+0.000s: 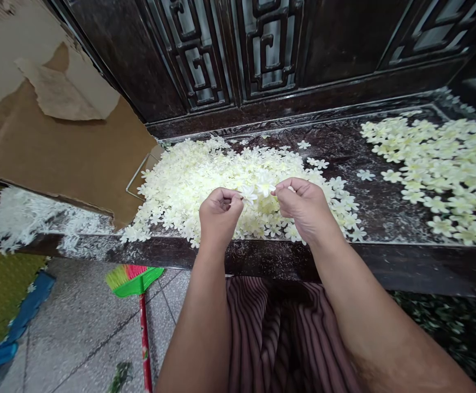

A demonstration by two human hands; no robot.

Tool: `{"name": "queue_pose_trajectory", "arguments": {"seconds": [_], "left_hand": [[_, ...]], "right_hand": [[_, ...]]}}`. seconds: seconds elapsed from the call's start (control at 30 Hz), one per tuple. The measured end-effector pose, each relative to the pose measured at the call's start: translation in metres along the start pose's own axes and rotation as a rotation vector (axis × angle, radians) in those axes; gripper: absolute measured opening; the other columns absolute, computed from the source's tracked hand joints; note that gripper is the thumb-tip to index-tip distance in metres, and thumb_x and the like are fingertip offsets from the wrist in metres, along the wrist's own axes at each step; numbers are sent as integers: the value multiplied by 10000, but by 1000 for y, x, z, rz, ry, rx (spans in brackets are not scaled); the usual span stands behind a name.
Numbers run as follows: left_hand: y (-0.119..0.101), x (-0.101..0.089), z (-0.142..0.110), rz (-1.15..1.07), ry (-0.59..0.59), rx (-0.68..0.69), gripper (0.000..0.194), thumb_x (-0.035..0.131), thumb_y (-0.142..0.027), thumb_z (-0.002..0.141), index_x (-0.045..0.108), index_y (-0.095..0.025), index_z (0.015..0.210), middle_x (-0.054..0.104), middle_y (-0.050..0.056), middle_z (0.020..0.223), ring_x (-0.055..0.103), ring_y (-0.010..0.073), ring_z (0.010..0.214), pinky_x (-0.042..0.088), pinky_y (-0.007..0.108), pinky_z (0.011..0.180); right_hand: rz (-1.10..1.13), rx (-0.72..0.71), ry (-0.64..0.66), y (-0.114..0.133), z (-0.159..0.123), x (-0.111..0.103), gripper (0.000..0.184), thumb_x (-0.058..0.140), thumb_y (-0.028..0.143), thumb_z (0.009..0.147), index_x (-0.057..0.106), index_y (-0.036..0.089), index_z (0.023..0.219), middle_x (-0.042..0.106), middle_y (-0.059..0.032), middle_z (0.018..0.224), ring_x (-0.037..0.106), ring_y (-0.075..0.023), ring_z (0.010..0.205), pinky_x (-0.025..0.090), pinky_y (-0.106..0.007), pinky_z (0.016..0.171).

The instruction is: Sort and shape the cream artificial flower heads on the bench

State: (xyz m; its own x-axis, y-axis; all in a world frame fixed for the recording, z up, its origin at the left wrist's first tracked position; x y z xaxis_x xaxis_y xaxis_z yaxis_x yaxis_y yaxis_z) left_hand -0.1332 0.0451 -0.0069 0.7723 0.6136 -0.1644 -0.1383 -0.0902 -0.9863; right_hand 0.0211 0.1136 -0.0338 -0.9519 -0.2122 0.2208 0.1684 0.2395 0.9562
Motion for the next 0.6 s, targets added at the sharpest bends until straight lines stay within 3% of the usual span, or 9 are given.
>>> {"name": "queue_pose_trajectory", "arguments": {"seconds": [0.2,0.47,0.6], "left_hand": [[-1,-1,0,138,-6,78,19,562,-177,633,580,-174,626,574,-23,588,460,71,503,381,205,493],[-19,20,-17,445,72,407,84,532,-164,700,576,-192,635,615,-8,673,536,110,636,429,246,610],[-14,23,-15,333,103,318,79,531,-169,703,586,-185,648,623,-4,675,542,104,636,438,238,612]], "right_hand": [[-145,-40,31,4,-1,3,45,554,211,625,528,189,595,370,82,466,277,-51,420,226,-241,463],[-431,-191,86,12,-11,17,63,532,214,659,522,190,601,437,55,519,311,-68,449,232,-235,457],[-467,-224,87,13,-11,18,74,519,211,661,515,187,591,452,46,540,348,-80,484,258,-233,475]]}}
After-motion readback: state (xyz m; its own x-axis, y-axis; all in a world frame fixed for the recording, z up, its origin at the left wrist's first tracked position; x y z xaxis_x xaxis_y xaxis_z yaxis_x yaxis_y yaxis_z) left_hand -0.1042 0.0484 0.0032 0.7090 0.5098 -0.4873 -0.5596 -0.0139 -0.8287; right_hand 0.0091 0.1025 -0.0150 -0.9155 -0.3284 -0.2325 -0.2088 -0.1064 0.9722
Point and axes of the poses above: each hand's wrist, its own z-axis towards the middle knuckle, its own x-axis out of the palm, y = z × x, the point moved 8 cm from there along z, towards the middle knuckle
